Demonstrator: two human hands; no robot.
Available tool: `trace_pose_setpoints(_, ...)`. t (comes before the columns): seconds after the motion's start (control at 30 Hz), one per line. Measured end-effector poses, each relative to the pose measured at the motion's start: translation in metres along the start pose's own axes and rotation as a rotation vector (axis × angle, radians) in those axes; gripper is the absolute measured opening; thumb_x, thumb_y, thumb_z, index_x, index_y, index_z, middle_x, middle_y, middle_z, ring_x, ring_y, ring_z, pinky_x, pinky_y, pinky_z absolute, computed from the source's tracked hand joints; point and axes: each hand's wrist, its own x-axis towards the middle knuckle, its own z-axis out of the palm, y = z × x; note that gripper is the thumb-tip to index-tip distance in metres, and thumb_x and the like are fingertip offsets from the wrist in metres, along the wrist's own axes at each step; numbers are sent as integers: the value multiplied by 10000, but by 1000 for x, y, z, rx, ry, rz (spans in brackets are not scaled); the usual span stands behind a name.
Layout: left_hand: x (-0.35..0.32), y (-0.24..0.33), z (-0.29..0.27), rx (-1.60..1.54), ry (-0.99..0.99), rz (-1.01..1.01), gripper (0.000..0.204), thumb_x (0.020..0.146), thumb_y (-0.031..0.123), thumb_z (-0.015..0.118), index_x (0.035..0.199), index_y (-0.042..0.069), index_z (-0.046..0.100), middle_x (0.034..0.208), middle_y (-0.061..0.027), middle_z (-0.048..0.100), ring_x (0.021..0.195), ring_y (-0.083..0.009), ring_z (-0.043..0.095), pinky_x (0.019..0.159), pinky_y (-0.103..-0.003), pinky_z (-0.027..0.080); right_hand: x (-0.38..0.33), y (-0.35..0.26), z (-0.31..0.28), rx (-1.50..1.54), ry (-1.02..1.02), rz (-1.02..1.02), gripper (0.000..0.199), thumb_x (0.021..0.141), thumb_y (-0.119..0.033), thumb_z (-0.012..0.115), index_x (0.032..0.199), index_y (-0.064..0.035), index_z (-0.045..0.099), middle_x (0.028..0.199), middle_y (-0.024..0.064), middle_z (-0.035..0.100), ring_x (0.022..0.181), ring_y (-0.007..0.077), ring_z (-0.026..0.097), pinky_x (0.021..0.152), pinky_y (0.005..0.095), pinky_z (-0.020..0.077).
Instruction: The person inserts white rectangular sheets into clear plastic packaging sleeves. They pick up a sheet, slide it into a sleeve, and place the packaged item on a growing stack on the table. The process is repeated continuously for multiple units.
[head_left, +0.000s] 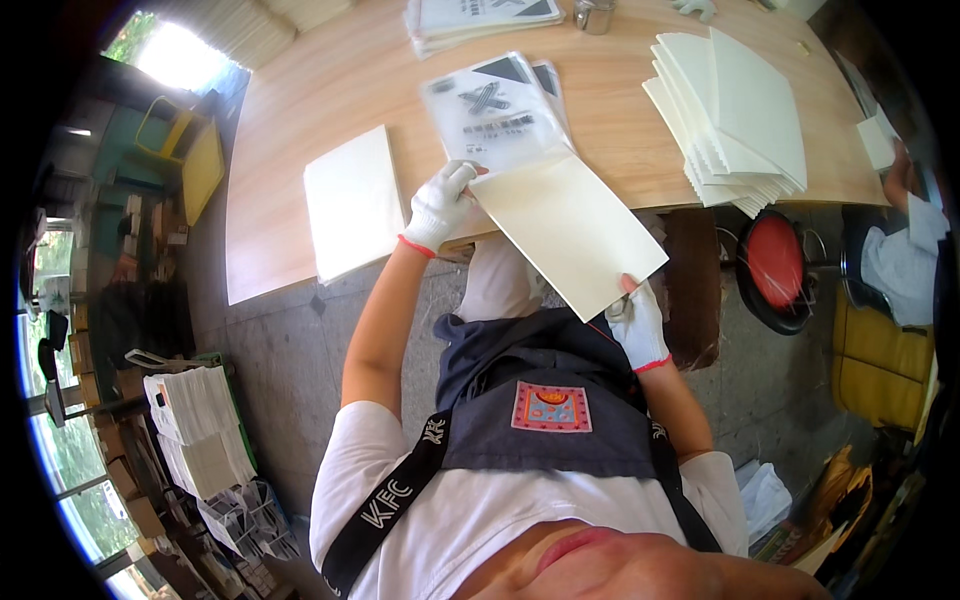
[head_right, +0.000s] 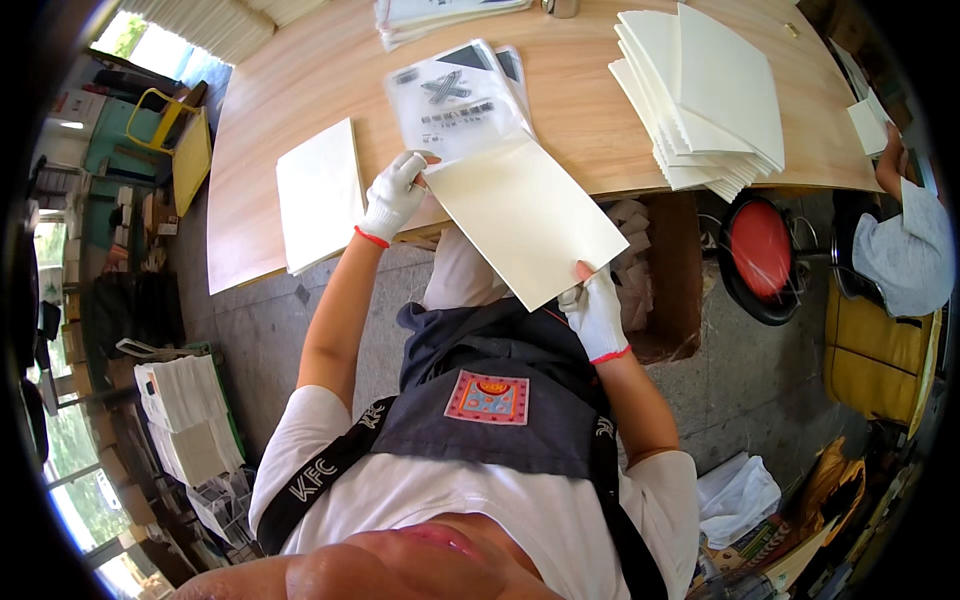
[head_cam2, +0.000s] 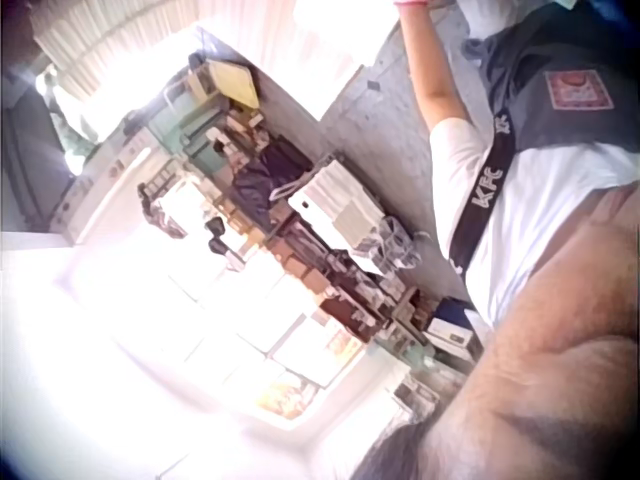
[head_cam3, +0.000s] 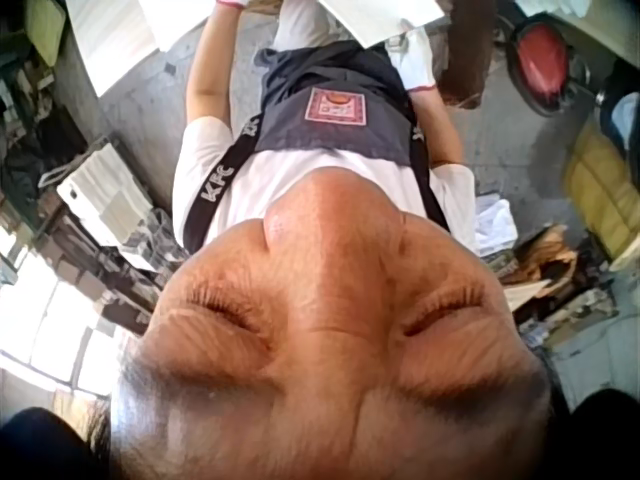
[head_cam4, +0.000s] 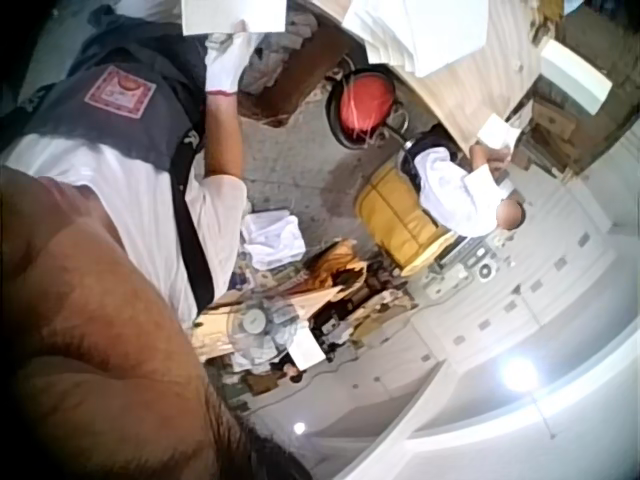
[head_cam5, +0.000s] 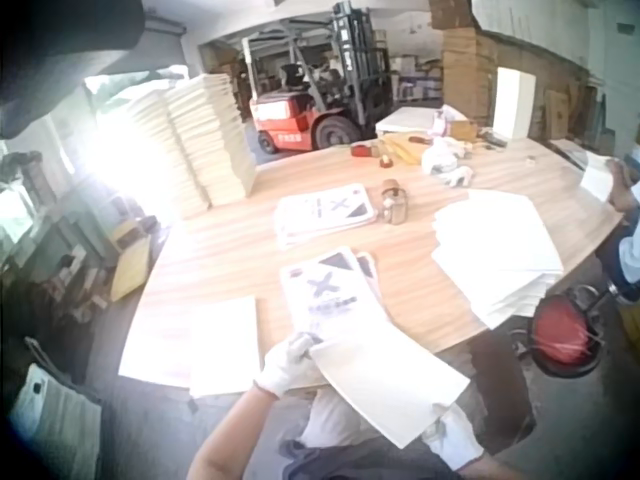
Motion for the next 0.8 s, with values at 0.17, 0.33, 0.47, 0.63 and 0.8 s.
trace_pose_setpoints(0.17, -13, -1, 8, 27, 54, -90, 262, 675, -80, 526, 885, 65, 585, 888, -57, 619, 630, -212, 573, 562, -307, 463, -4, 0, 17, 26, 67, -1, 299, 902, -116, 489, 1192, -54, 448, 869, 40, 572, 543, 92, 497, 397, 210, 347)
trace_pose_setpoints(0.33, -33, 25, 27, -123, 214, -224, 383, 696, -89, 525, 1033, 82, 583, 915, -47, 614, 704, -178, 610, 613, -279, 491, -2, 12, -7, 121, -198, 24, 352, 922, -123, 479, 1261, -40, 429, 1068, 60, 587, 820, 125, 611, 644, 248, 515)
trace_pose_setpoints(0.47, -38, 61, 80, -1066, 884, -448, 413, 838, -15, 539, 1234, 50, 440, 1048, -93, 576, 901, -186, 604, 726, -308, 534, -23, 1, 29, -43, -58, -27, 277, 928, -154, 476, 1180, -42, 449, 826, 47, 566, 554, 103, 518, 433, 221, 382)
trace_pose_setpoints(0.63, -41, 63, 120, -2338, 478, -756, 332, 870, 46, 520, 1198, 26, 474, 1072, -128, 570, 950, -195, 597, 759, -304, 531, -31, -8, 36, -129, -20, 15, 285, 936, -181, 483, 1181, -39, 447, 825, 60, 577, 512, 107, 504, 402, 228, 348)
trace_pose_setpoints(0.8, -81, 65, 174, -1750, 283, -768, 275, 873, 64, 506, 1141, 5, 525, 1023, -116, 598, 917, -180, 596, 741, -293, 516, -8, 4, 29, -237, 76, 141, 331, 929, -178, 514, 1223, -42, 448, 904, 72, 590, 594, 135, 559, 457, 246, 424)
